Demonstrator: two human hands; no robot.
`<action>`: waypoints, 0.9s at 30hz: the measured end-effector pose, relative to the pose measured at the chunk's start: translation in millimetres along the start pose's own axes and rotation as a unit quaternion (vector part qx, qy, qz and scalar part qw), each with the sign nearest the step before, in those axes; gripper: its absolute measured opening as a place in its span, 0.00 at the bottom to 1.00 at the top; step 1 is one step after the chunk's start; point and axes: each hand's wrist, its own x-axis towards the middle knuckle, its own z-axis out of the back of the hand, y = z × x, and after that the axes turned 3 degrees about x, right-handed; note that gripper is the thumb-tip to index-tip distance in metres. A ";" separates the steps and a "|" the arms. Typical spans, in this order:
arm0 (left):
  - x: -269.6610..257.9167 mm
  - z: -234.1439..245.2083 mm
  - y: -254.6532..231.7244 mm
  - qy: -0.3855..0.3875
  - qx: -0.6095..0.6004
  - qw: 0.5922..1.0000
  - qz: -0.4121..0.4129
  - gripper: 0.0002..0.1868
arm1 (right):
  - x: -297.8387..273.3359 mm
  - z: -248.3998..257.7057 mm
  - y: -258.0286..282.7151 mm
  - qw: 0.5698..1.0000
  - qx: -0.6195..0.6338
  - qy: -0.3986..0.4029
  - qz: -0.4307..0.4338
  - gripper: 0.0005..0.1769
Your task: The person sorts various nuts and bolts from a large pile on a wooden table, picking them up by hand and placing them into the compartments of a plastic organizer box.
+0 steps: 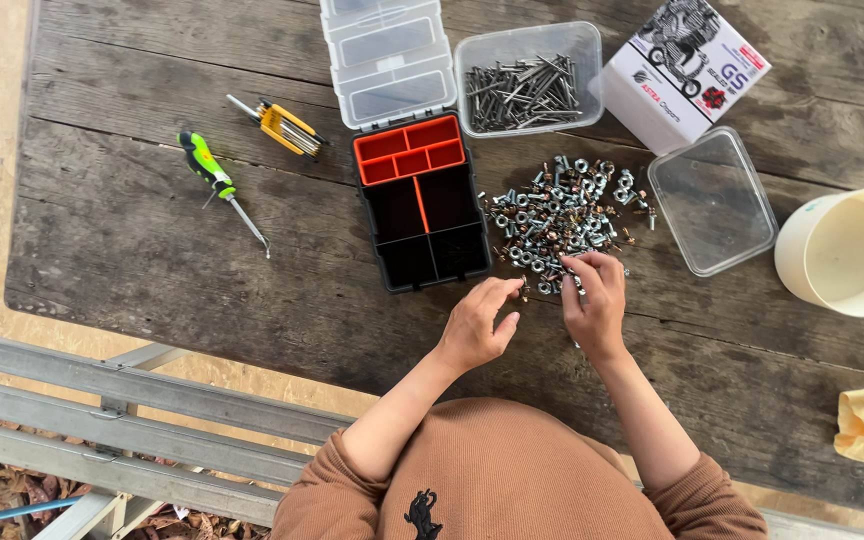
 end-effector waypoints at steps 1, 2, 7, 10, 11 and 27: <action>1.0 -4.6 0.4 0.001 0.017 1.000 -0.007 0.26 | -7.7 4.9 -3.4 1.000 -0.018 0.017 0.011 0.17; 2.5 -9.3 0.8 0.002 0.034 0.999 -0.014 0.27 | -15.4 10.3 -6.3 0.999 -0.037 0.034 0.021 0.20; 10.7 -26.9 5.2 0.020 0.147 0.986 -0.072 0.29 | -44.9 25.5 -16.9 0.984 -0.089 0.112 0.105 0.32; 17.4 -37.0 8.7 0.034 0.202 0.975 -0.089 0.33 | -54.2 29.1 -26.4 0.974 -0.119 0.138 0.132 0.31; 20.5 -41.1 10.0 0.040 0.218 0.971 -0.086 0.34 | -53.3 29.0 -31.4 0.972 -0.134 0.133 0.140 0.30; 56.9 -76.9 20.7 0.017 0.296 0.955 0.016 0.46 | 14.8 38.8 -101.0 0.987 -0.109 0.043 0.113 0.12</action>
